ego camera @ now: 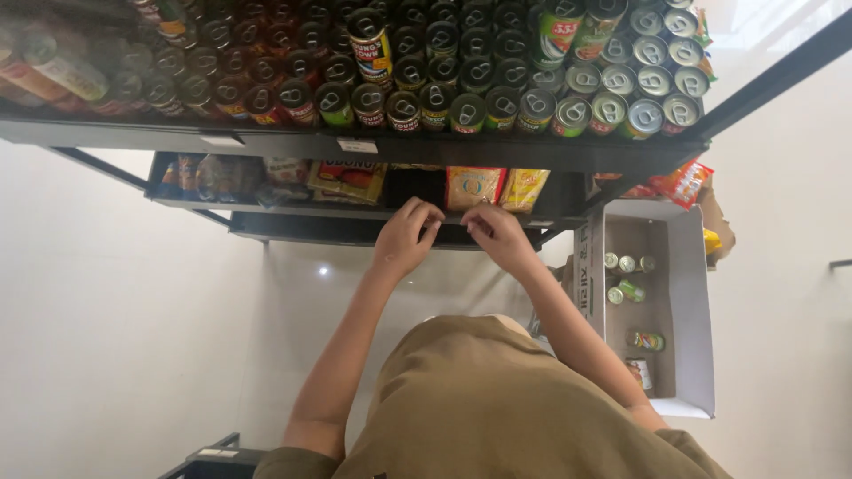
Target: Taking canned goods from a cardboard box on the floor and placing them neatly on a grocery store shelf.
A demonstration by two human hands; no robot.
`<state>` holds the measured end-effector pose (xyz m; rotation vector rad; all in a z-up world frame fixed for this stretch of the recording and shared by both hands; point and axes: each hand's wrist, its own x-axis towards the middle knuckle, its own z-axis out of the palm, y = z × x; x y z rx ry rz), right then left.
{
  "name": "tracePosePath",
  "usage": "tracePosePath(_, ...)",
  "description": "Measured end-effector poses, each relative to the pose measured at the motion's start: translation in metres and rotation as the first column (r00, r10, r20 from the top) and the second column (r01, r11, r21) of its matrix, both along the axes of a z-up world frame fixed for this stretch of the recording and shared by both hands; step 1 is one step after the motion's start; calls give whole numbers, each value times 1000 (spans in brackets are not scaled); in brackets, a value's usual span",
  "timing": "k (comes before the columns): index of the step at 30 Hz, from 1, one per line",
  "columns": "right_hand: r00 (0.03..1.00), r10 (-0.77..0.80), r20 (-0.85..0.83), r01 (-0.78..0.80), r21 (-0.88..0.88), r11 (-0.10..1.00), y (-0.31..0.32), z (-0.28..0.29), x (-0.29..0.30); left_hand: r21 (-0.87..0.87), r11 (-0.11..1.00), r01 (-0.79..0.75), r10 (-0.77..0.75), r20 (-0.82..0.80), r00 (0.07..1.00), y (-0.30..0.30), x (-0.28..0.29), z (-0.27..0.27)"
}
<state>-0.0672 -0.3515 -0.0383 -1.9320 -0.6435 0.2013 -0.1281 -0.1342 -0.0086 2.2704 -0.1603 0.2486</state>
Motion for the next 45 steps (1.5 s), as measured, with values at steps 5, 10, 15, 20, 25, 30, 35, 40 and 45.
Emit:
tracePosePath(5, 996, 40, -84, -43, -44, 998, -19, -28, -13, -76, 995, -62, 63, 10, 998, -14, -9, -23)
tracePosePath(10, 996, 43, -78, -50, -92, 995, -57, -26, -25, -217, 972, -86, 92, 20, 996, -49, -28, -33)
tracePosePath(15, 990, -19, -143, 7, -89, 996, -94, -36, -29, -208, 969, -132, 109, -117, 987, -86, -48, -43)
tracePosePath(20, 992, -60, -108, 48, -106, 993, -120, -39, -40, -185, 979, -87, 65, -120, 991, -116, -49, -53)
tracePosePath(25, 989, -75, -126, 67, -65, 996, -143, -42, -46, -190, 981, -49, 28, -108, 994, -139, -47, -42)
tracePosePath(30, 997, -73, -7, 73, 31, 997, -152, -28, -35, -129, 991, -27, 25, -17, 1000, -149, -35, -31)
tracePosePath(35, 976, -153, 152, 135, 124, 983, -142, 32, 7, -53, 996, -74, 85, 276, 957, -149, 9, 23)
tracePosePath(40, 833, -316, 455, 256, 191, 948, -131, 83, 64, -70, 989, -131, 148, 459, 876, -154, 68, 60)
tracePosePath(45, 725, -370, 581, 314, 199, 928, -111, 126, 127, 31, 985, -172, 135, 493, 860, -158, 111, 80)
